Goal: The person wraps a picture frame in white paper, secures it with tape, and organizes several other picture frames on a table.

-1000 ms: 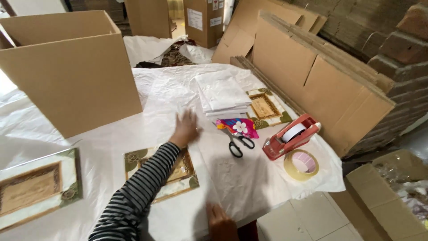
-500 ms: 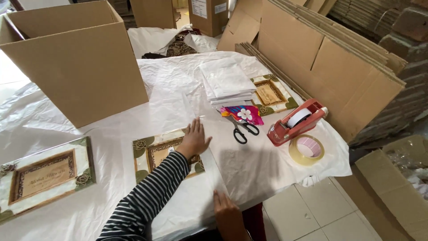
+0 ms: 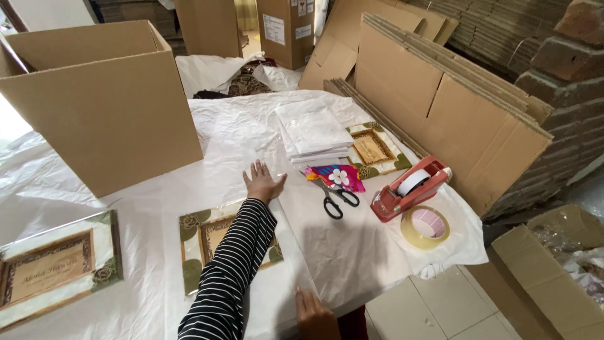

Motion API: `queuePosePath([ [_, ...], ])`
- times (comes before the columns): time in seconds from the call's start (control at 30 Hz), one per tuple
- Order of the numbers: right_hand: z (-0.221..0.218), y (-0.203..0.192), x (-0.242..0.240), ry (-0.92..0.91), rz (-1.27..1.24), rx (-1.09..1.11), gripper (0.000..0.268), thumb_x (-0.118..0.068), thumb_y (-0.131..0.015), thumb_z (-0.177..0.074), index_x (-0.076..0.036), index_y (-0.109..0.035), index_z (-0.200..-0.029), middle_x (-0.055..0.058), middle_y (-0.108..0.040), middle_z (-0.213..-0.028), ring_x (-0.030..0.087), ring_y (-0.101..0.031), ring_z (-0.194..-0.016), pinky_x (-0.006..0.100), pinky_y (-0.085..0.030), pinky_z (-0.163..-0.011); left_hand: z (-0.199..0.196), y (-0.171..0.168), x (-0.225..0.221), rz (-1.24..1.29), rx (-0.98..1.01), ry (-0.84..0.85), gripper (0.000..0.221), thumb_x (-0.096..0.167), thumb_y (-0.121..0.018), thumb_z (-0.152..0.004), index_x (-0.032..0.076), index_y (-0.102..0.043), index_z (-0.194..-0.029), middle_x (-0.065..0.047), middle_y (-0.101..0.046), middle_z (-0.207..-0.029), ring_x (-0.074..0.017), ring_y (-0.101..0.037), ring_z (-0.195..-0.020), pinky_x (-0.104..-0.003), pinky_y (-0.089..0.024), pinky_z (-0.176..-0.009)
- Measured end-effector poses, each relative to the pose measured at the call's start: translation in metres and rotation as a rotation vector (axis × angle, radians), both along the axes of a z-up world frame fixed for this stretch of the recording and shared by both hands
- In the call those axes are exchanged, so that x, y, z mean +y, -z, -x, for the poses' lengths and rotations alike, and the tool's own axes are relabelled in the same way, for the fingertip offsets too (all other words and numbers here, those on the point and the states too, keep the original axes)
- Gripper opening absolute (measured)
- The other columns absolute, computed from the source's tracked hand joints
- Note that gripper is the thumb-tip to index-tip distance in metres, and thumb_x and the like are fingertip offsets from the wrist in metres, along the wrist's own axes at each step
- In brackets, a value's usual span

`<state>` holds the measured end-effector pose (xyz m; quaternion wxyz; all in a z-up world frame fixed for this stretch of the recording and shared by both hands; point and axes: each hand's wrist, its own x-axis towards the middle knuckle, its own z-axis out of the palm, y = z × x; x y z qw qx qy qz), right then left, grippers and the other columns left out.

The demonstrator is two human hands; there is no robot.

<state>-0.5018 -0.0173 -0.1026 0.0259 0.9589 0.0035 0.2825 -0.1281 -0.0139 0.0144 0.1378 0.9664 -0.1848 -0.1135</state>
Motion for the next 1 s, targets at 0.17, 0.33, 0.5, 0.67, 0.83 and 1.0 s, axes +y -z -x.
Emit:
queuePosePath([
  [0.17, -0.012, 0.042, -0.006, 0.009, 0.059, -0.062, 0.033, -0.017, -0.087, -0.083, -0.003, -0.076, -0.111, 0.011, -0.076, -0.098, 0.018, -0.075, -0.067, 0.031, -0.062, -0.052, -0.032, -0.006, 0.005, 0.01, -0.046, 0.023, 0.101, 0.08, -0.012, -0.091, 0.012, 0.001, -0.164, -0.004, 0.008, -0.173, -0.0254, 0.008, -0.16, -0.053, 0.013, -0.125],
  [0.33, -0.017, 0.049, -0.008, 0.061, 0.155, -0.355, 0.009, -0.009, -0.08, -0.086, -0.009, -0.078, -0.094, 0.001, -0.072, -0.084, 0.008, -0.064, -0.054, 0.025, -0.044, -0.036, -0.062, 0.002, 0.002, -0.012, -0.084, 0.038, 0.102, 0.082, -0.01, -0.089, 0.013, -0.005, -0.165, 0.0, 0.003, -0.174, -0.0242, 0.003, -0.16, -0.055, 0.011, -0.126],
  [0.5, -0.011, 0.026, -0.008, -0.023, 0.181, -0.239, 0.012, -0.005, -0.08, -0.087, -0.003, -0.077, -0.099, 0.003, -0.071, -0.084, 0.01, -0.065, -0.052, 0.027, -0.048, -0.033, -0.046, -0.03, 0.019, 0.059, 0.013, 0.102, 0.092, 0.073, -0.009, -0.095, 0.013, 0.0, -0.164, -0.002, 0.011, -0.173, -0.0204, 0.014, -0.159, -0.052, 0.02, -0.123],
  [0.67, -0.007, 0.006, -0.004, -0.034, 0.102, -0.131, 0.017, -0.01, -0.08, -0.089, -0.003, -0.078, -0.104, 0.007, -0.074, -0.083, 0.011, -0.067, -0.05, 0.027, -0.055, -0.035, 0.0, -0.059, 0.037, 0.046, 0.004, 0.219, 0.089, 0.067, -0.023, -0.099, 0.011, 0.003, -0.163, -0.012, 0.027, -0.168, -0.026, 0.028, -0.154, -0.057, 0.026, -0.116],
  [0.83, 0.001, -0.005, 0.003, -0.009, 0.11, -0.125, 0.027, -0.004, -0.068, -0.088, 0.003, -0.073, -0.114, 0.006, -0.067, -0.079, 0.017, -0.065, -0.054, 0.033, -0.051, -0.038, 0.109, -0.082, 0.077, 0.093, 0.014, 0.486, 0.075, 0.055, -0.039, -0.102, 0.008, -0.023, -0.159, -0.016, 0.007, -0.171, -0.0317, 0.003, -0.158, -0.052, 0.004, -0.126],
  [1.0, 0.009, -0.042, 0.007, 0.005, 0.028, -0.007, 0.008, -0.007, -0.072, -0.089, -0.004, -0.075, -0.096, 0.01, -0.072, -0.083, 0.019, -0.069, -0.057, 0.033, -0.055, -0.045, 0.149, 0.001, 0.1, 0.042, -0.424, 0.724, 0.057, 0.049, -0.028, -0.107, 0.028, -0.034, -0.159, -0.011, -0.024, -0.167, -0.038, -0.02, -0.153, -0.057, -0.016, -0.12],
])
